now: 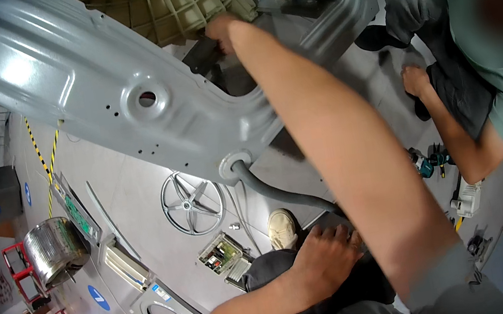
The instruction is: The person uses a hammer and a metal rod to tap out a component from the rear of an appliance, then works with another person to reach into the internal housing.
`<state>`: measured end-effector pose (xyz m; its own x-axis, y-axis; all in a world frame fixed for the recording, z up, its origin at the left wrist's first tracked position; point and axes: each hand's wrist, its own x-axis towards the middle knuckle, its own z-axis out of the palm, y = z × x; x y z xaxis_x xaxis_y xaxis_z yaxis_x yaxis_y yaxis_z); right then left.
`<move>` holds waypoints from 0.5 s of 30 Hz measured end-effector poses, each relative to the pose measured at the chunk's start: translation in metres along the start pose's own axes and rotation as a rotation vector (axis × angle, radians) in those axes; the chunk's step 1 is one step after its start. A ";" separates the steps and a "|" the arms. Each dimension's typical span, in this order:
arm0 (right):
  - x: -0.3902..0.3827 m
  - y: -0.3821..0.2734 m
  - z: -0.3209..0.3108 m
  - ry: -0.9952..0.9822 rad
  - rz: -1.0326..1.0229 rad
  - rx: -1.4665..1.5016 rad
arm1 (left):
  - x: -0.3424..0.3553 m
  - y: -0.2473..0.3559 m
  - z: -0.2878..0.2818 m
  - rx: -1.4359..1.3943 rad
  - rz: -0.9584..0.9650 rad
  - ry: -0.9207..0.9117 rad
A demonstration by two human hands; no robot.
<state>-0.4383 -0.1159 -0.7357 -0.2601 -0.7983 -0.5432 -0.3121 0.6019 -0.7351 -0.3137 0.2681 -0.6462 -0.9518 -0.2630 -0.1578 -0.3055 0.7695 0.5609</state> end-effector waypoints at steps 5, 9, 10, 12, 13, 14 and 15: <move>-0.132 0.021 -0.061 0.074 -0.526 -0.506 | 0.006 0.013 0.021 0.021 -0.006 -0.103; -0.238 0.087 -0.111 -0.044 -0.988 -0.238 | 0.002 0.024 0.033 0.001 0.099 -0.160; -0.261 0.106 -0.127 -0.176 -0.924 -0.197 | 0.002 0.025 0.038 0.011 0.134 -0.177; -0.289 0.160 -0.139 -0.325 -0.904 -0.121 | 0.000 0.032 0.048 0.031 0.238 -0.169; -0.301 0.192 -0.146 -0.322 -0.937 -0.099 | 0.000 0.038 0.052 0.043 0.279 -0.226; -0.316 0.216 -0.160 -0.441 -0.746 -0.160 | 0.001 0.043 0.054 0.049 0.324 -0.288; -0.331 0.240 -0.166 -0.477 -0.580 -0.165 | 0.004 0.045 0.054 0.039 0.337 -0.322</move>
<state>-0.5792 0.2965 -0.6652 0.3972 -0.8878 -0.2324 -0.4204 0.0491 -0.9060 -0.3322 0.3327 -0.6654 -0.9558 0.1952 -0.2196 0.0276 0.8038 0.5942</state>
